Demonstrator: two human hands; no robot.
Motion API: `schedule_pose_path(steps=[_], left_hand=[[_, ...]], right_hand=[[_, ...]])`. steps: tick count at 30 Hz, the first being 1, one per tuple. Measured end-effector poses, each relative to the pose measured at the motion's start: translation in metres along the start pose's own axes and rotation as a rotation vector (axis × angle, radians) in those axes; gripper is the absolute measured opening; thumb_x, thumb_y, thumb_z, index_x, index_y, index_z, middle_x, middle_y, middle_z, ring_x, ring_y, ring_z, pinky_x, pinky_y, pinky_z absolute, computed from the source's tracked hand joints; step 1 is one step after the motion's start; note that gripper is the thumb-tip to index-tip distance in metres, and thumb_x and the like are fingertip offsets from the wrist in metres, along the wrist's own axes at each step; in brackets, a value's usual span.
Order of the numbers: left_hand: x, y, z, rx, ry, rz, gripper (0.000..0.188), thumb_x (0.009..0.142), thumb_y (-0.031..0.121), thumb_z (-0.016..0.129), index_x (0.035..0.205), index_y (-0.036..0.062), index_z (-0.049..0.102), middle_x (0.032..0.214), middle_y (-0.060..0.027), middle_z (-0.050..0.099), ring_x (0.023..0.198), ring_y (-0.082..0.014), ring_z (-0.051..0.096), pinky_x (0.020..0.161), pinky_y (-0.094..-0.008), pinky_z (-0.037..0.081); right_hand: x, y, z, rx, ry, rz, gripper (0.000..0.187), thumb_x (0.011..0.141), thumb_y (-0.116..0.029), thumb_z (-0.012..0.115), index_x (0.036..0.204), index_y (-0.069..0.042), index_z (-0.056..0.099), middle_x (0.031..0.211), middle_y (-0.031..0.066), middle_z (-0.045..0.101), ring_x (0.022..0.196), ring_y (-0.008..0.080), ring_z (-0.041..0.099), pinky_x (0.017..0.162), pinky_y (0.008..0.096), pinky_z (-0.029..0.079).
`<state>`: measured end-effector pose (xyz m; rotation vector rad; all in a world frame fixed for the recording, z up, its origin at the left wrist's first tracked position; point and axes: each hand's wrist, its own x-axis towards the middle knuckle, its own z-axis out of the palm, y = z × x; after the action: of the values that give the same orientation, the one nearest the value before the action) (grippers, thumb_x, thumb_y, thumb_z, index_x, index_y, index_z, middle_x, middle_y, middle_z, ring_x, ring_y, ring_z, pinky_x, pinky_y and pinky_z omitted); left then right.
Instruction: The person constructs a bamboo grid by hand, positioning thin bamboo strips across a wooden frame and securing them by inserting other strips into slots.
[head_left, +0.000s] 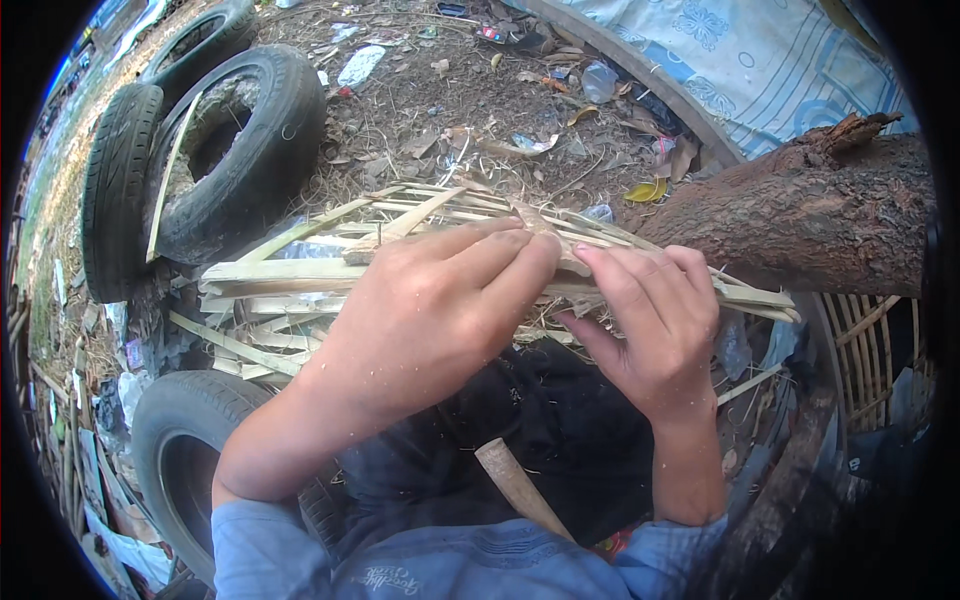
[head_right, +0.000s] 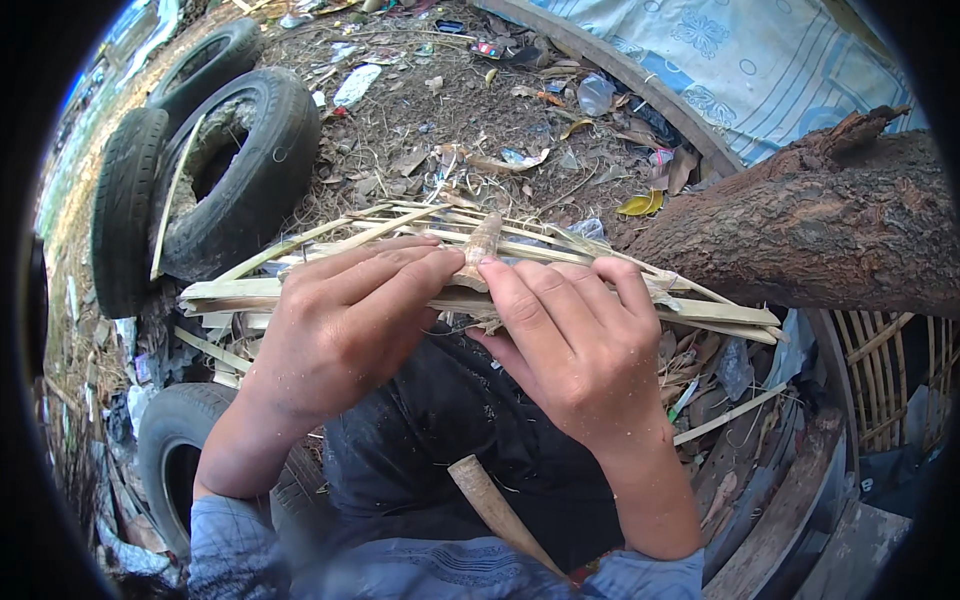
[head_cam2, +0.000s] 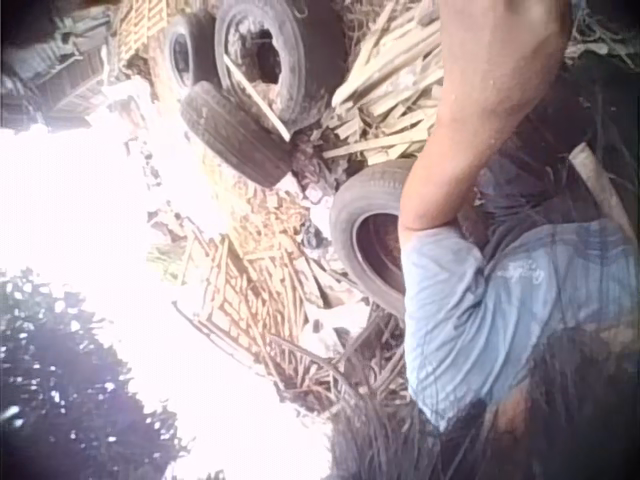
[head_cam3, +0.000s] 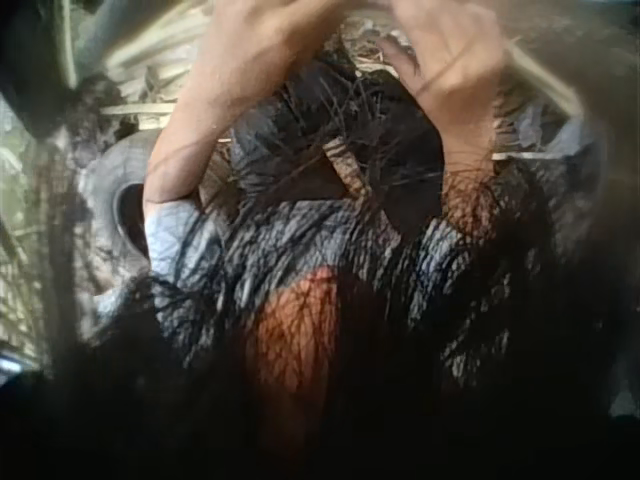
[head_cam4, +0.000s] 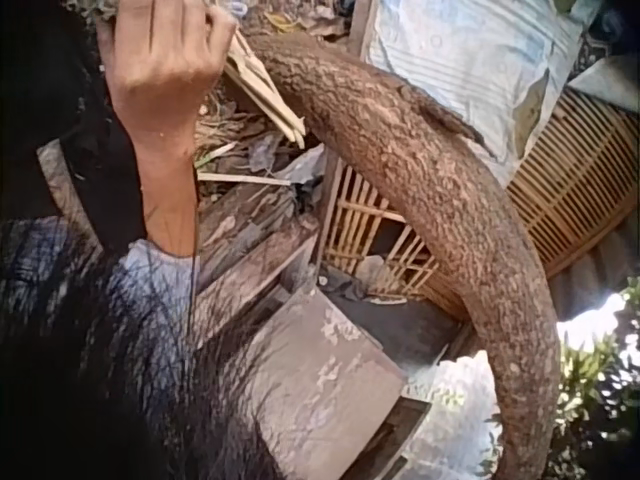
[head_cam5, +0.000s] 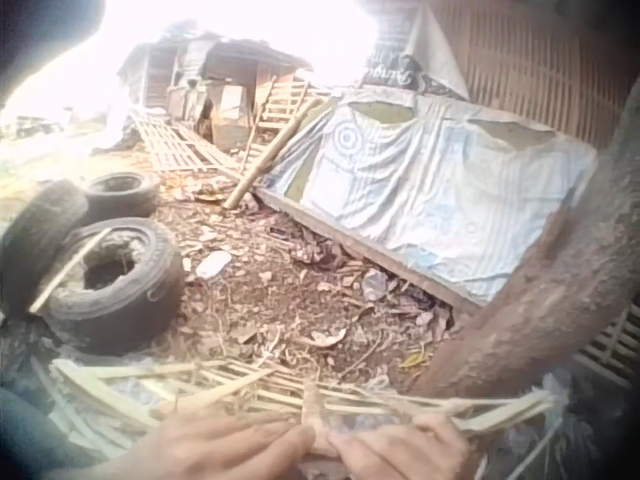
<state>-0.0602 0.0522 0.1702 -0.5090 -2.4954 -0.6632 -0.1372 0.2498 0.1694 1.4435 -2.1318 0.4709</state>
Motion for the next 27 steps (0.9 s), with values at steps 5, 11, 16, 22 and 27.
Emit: schedule_pose_path(steps=[5,11,16,22,27], left_hand=[[-0.006,-0.006,0.006,0.022,0.081,0.082,0.039,0.067,-0.003,0.072,0.105,-0.0035,0.065,0.095,-0.0154,0.07,0.094,-0.0306,0.07,0.079,-0.0377,0.058],[-0.01,-0.009,0.009,0.039,0.091,0.106,0.036,0.068,-0.003,0.071,0.103,-0.0036,0.066,0.093,-0.0143,0.07,0.09,-0.0295,0.071,0.077,-0.0366,0.059],[-0.006,-0.005,0.0,0.052,0.024,0.092,0.038,0.068,0.004,0.073,0.105,-0.0017,0.065,0.098,-0.0131,0.068,0.09,-0.0283,0.07,0.075,-0.0355,0.058],[-0.006,0.002,-0.001,0.175,-0.1,0.043,0.041,0.072,0.013,0.072,0.11,0.0003,0.062,0.104,-0.012,0.066,0.086,-0.0257,0.069,0.073,-0.0351,0.057],[-0.015,0.002,-0.001,0.203,-0.143,0.105,0.038,0.074,0.014,0.07,0.108,-0.0015,0.062,0.103,-0.0128,0.066,0.08,-0.0228,0.069,0.068,-0.0323,0.057]], right_hand=[[-0.003,0.003,0.005,-0.002,0.046,-0.071,0.041,0.074,-0.024,0.075,0.108,-0.004,0.067,0.09,0.0048,0.066,0.078,0.018,0.064,0.071,0.0341,0.046],[-0.005,0.007,0.008,0.003,0.06,-0.096,0.038,0.076,-0.027,0.074,0.106,-0.004,0.068,0.089,0.0047,0.067,0.077,0.018,0.065,0.072,0.0336,0.048],[-0.004,0.002,0.005,0.027,0.02,-0.066,0.044,0.074,-0.03,0.076,0.11,-0.005,0.066,0.09,0.0059,0.066,0.078,0.0195,0.065,0.073,0.0345,0.049],[-0.003,-0.007,0.0,-0.009,-0.066,0.015,0.045,0.074,-0.034,0.075,0.107,-0.005,0.063,0.083,0.0063,0.06,0.075,0.0217,0.061,0.07,0.0363,0.047],[-0.01,-0.015,0.01,-0.074,-0.042,0.037,0.038,0.079,-0.036,0.066,0.101,-0.005,0.061,0.076,0.0047,0.058,0.07,0.0207,0.059,0.067,0.036,0.044]])
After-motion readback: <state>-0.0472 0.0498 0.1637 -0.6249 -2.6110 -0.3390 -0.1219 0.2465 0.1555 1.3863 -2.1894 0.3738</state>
